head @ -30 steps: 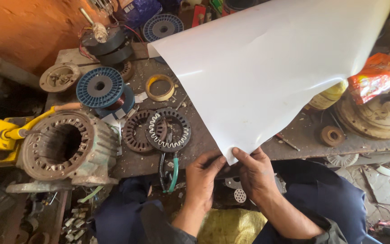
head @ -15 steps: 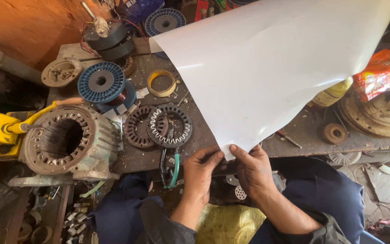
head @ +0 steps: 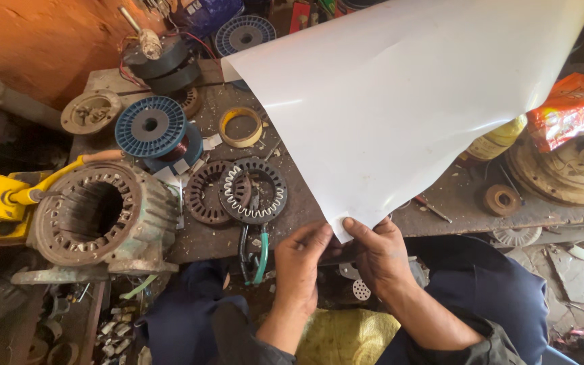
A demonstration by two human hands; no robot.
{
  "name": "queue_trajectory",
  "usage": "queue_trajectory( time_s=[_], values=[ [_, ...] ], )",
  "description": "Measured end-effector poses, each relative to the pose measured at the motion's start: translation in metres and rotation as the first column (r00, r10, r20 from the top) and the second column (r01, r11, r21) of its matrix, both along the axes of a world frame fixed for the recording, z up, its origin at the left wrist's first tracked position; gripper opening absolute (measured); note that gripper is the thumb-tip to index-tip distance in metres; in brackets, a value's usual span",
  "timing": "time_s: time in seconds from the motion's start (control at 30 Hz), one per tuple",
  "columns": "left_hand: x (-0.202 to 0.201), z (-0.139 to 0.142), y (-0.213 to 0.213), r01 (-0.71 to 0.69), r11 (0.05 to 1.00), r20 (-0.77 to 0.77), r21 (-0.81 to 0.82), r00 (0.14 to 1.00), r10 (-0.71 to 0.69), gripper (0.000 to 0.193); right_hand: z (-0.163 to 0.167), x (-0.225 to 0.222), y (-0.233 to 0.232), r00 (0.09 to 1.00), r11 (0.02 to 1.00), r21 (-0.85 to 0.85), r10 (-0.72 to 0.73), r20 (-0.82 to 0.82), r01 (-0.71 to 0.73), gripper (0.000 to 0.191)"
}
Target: The person places small white rectangular pieces into the slots of a circular motor stator, then cuts a strip from a white sheet using scissors and wraps it around the stator.
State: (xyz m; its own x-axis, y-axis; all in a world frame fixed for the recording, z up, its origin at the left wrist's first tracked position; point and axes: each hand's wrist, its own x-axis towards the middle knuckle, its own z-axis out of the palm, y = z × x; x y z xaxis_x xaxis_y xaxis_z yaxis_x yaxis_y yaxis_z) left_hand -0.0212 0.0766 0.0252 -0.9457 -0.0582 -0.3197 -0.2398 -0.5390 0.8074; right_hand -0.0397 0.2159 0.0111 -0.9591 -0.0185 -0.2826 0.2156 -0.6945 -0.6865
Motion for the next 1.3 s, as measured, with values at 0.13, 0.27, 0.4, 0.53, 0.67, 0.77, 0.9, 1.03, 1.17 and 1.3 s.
queue_trajectory(
  time_s=[0.13, 0.27, 0.4, 0.53, 0.67, 0.77, 0.9, 1.03, 1.17, 1.3],
  values=[
    [-0.002, -0.002, 0.003, -0.022, 0.999, -0.022, -0.038, 1.0, 0.021, 0.022, 0.005, 0.0, 0.001, 1.0, 0.999, 0.036, 0.014, 0.001, -0.014, 0.024],
    [-0.004, -0.004, 0.003, -0.031, 0.999, -0.028, -0.043, 0.999, 0.03, 0.021, 0.005, 0.0, -0.001, 1.0, 0.998, 0.061, 0.023, 0.007, -0.023, 0.024],
    [-0.007, -0.01, 0.004, -0.065, 0.997, -0.067, -0.049, 0.996, 0.062, 0.019, 0.002, -0.004, 0.003, 0.995, 0.984, 0.155, 0.082, 0.051, -0.089, 0.025],
    [-0.012, -0.017, 0.003, -0.106, 0.993, -0.046, -0.053, 0.994, 0.104, 0.018, 0.012, -0.012, 0.042, 0.933, 0.88, 0.314, 0.316, 0.17, -0.355, 0.036],
    [-0.013, -0.014, 0.002, -0.119, 0.991, -0.087, -0.054, 0.99, 0.114, 0.018, 0.028, -0.025, 0.091, 0.935, 0.364, 0.903, 0.342, 0.098, -0.228, 0.044],
    [-0.012, -0.006, 0.002, -0.116, 0.989, -0.091, -0.096, 0.99, 0.107, 0.016, 0.031, -0.029, 0.101, 0.97, -0.064, 0.99, 0.221, -0.105, 0.122, 0.04],
    [-0.011, -0.001, 0.002, -0.137, 0.988, -0.071, -0.072, 0.989, 0.132, 0.017, 0.017, -0.027, 0.089, 0.957, -0.284, 0.921, 0.186, -0.22, 0.267, 0.039],
    [-0.009, 0.001, 0.001, -0.102, 0.994, -0.106, -0.038, 0.99, 0.097, 0.016, -0.003, -0.027, 0.076, 0.934, -0.455, 0.849, 0.34, -0.112, 0.268, 0.039],
    [-0.008, 0.002, 0.001, -0.103, 0.994, -0.11, -0.024, 0.989, 0.099, 0.016, -0.013, -0.033, 0.065, 0.952, -0.488, 0.85, 0.302, -0.051, 0.2, 0.034],
    [-0.007, 0.003, 0.003, -0.098, 0.995, -0.084, -0.023, 0.992, 0.095, 0.017, -0.004, -0.02, 0.049, 0.912, -0.447, 0.83, 0.374, -0.166, 0.334, 0.039]
  ],
)
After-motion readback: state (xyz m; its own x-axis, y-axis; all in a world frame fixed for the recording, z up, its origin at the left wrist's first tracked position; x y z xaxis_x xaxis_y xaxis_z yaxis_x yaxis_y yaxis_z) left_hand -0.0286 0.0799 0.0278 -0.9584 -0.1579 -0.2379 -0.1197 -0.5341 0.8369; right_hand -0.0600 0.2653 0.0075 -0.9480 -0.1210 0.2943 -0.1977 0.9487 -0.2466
